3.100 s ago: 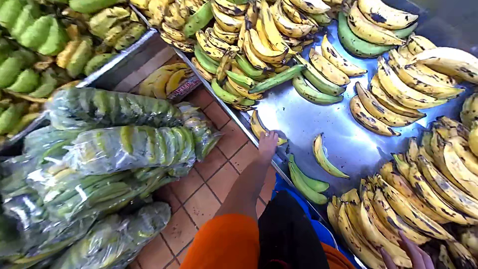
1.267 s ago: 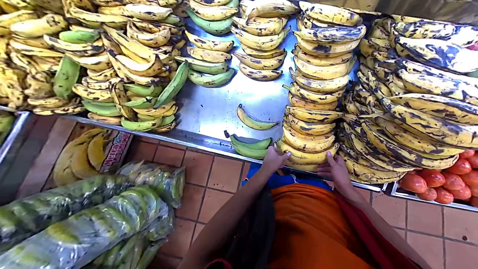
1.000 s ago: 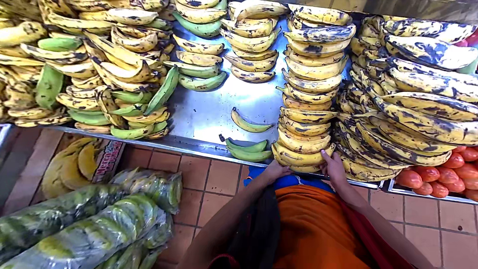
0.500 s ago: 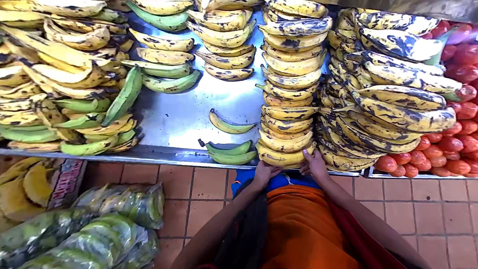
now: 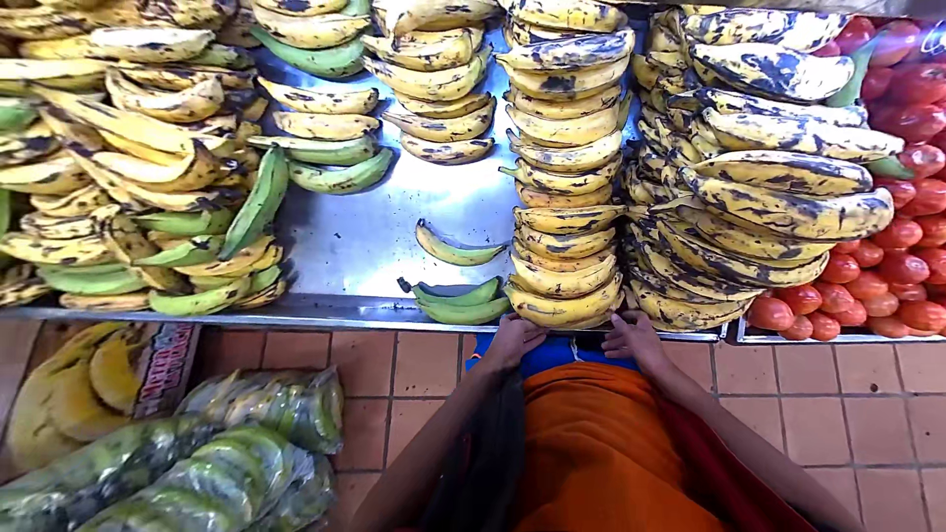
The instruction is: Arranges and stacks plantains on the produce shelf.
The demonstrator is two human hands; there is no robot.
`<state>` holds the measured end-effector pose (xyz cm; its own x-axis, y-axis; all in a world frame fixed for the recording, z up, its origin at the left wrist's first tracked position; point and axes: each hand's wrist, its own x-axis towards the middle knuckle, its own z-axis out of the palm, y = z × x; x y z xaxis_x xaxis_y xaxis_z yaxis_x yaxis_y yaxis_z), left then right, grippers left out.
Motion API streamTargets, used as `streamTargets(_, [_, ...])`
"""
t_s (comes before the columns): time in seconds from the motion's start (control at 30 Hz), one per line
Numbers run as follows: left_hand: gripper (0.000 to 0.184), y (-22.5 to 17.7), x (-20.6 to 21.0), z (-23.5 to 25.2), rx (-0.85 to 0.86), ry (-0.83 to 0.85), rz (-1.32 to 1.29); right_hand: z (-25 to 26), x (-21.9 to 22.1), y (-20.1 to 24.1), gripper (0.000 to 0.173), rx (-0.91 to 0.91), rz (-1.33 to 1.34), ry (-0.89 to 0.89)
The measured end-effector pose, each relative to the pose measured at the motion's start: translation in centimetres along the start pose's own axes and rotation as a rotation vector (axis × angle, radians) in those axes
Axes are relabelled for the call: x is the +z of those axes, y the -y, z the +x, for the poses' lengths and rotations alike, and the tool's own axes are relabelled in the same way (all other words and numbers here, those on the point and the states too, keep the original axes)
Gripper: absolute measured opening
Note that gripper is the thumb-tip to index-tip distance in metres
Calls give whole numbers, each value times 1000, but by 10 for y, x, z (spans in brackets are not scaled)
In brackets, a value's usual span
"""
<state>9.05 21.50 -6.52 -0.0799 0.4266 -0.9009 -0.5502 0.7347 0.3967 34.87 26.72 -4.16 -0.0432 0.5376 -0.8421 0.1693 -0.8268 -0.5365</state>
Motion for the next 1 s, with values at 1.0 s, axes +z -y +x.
streamTargets(1.0, [125, 0, -8, -5, 552, -131, 985, 13, 14, 9, 70, -259, 16, 54])
